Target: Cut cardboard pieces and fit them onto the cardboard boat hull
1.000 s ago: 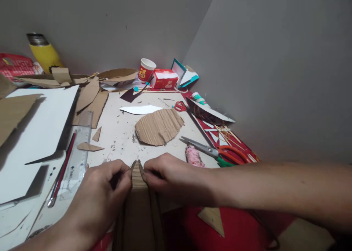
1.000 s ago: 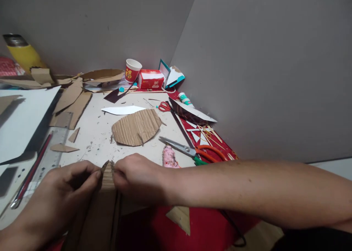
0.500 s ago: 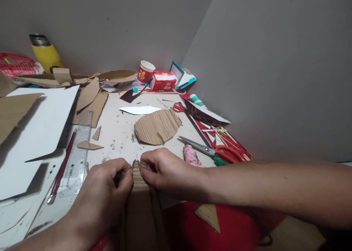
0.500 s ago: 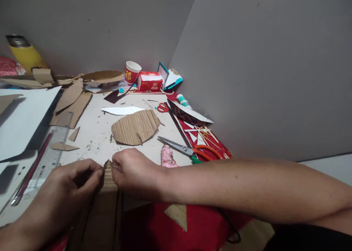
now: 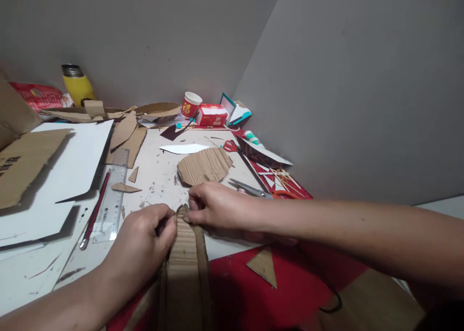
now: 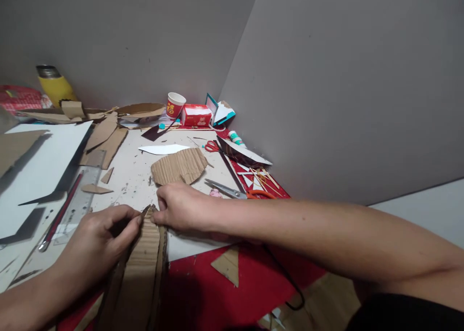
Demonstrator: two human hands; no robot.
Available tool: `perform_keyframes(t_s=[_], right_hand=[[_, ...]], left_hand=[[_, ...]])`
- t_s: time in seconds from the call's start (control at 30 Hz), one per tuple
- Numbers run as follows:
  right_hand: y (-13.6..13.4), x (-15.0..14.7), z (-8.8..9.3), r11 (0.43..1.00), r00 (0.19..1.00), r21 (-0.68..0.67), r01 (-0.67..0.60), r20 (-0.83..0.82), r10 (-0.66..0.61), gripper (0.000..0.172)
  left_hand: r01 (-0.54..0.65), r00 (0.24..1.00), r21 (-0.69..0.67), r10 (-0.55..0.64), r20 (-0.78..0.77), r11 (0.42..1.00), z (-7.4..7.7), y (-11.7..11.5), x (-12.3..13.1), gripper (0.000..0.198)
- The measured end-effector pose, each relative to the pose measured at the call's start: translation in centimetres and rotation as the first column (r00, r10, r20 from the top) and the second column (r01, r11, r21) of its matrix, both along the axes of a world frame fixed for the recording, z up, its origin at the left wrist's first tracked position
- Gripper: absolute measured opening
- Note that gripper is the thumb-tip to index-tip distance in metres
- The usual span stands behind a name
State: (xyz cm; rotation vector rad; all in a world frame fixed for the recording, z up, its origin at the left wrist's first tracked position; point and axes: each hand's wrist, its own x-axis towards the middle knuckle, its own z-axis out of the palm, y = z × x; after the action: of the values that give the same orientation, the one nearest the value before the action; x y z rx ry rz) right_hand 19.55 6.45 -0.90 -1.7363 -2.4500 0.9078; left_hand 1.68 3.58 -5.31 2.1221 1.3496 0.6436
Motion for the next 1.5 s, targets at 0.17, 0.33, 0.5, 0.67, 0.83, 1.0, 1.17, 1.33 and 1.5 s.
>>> perform_keyframes(t_s=[0.17,0.33,0.5,0.67,0.83,1.0,1.17,1.33,1.5], right_hand=[[0.9,-0.5,0.4,0.989,0.974,-0.002,-0.146,0.177,0.144,0.022],[1.2,-0.7,0.2,0.962,0.930,0.021,-0.271,0.264,0.256,0.029],[0.7,-0.5,0.0,0.971,0.945,0.090,-0.220,0.265,0.189,0.033],[0.4,-1.1,-0.1,0.969,0.968,0.135,-0.207,0.169,0.184,0.022],[0.0,-1.4,-0.3,0.924,0.944,0.205,-0.323,0.130,0.302,0.017],[-1.0,-0.7,-0.6,0.887,0.939,0.309,-0.343,0.102,0.328,0.014],[-1.7,0.1,-0.5,0.871,0.945,0.383,-0.309,0.020,0.326,0.005],[-2.3,0.6,0.3,0.835,0.931,0.477,-0.273,-0.090,0.355,0.006],[-3.1,0.9,0.6,0.798,0.909,0.542,-0.264,-0.138,0.394,0.012]], left_hand=[[0.024,1.000,-0.029,-0.024,-0.008,0.999,-0.1,0.3,0.1,0.023],[0.015,1.000,-0.077,-0.016,-0.009,0.997,0.1,0.9,0.3,0.023],[0.023,1.000,-0.081,-0.022,0.007,0.996,0.3,1.0,0.3,0.021],[0.061,0.998,-0.035,-0.059,0.032,0.998,0.2,0.7,-0.1,0.021],[0.076,0.997,0.048,-0.077,0.024,0.996,0.1,0.0,-0.2,0.024],[0.017,0.994,-0.018,-0.015,0.111,1.000,1.0,-1.0,-0.5,0.024],[-0.125,0.982,-0.122,0.140,0.123,0.985,2.2,-2.5,-0.4,0.037],[-0.082,0.959,-0.267,0.149,0.242,0.960,2.4,-3.9,0.3,0.039],[0.128,0.862,-0.463,0.132,0.489,0.877,2.3,-4.5,0.8,0.031]])
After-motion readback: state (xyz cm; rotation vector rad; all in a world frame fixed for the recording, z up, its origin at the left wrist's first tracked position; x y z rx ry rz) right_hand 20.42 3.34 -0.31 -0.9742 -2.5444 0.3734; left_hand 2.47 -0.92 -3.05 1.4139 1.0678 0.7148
